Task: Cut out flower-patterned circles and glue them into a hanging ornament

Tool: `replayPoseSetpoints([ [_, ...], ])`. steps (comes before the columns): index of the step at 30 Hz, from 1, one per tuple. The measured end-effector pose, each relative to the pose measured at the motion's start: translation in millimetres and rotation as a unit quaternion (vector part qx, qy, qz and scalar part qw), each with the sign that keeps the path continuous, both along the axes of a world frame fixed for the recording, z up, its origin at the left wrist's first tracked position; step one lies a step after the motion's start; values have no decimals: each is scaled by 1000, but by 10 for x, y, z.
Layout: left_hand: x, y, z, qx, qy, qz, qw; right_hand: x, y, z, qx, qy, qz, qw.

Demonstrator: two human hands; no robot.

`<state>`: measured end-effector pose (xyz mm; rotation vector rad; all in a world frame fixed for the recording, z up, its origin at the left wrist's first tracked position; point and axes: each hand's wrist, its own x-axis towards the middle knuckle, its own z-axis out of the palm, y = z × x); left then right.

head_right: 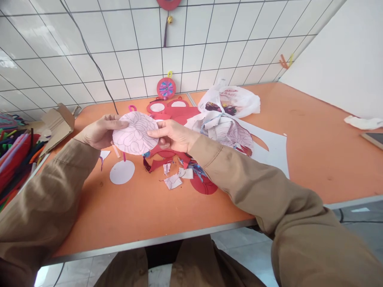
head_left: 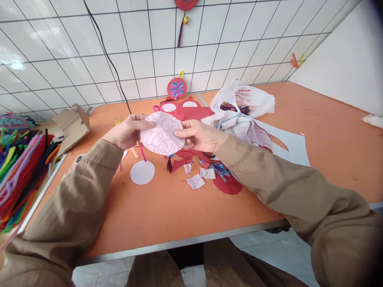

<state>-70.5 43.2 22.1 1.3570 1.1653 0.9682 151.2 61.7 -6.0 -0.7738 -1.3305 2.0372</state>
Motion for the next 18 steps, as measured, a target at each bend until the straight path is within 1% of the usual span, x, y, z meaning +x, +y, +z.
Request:
replayPoseSetpoints([
  [2, -22, 23, -25, -69, 37, -51, 996, 12, 3, -37, 13, -40, 1, 999],
  [3, -33, 41, -52, -92, 70, -60, 991, 11, 9, -64, 33, -72, -12, 997],
  [5, -52, 78, -122, -101, 145, -43, 983, 0, 22, -120, 85, -136, -44, 986],
  [6, -59, 94, -157, -98, 178, -30, 979, -7, 28, -145, 111, -162, -57, 979],
  [8, -64, 117, -209, -95, 213, -14, 972, -20, 39, -182, 164, -211, -68, 961],
  [12, -41, 120, -227, -58, 248, 5, 967, -32, 76, -228, 277, -302, -79, 909],
  [14, -26, 112, -223, -38, 268, 6, 963, -32, 101, -252, 306, -321, -86, 892],
  [18, -1, 106, -241, -3, 319, 15, 948, -27, 130, -302, 347, -338, -104, 869],
])
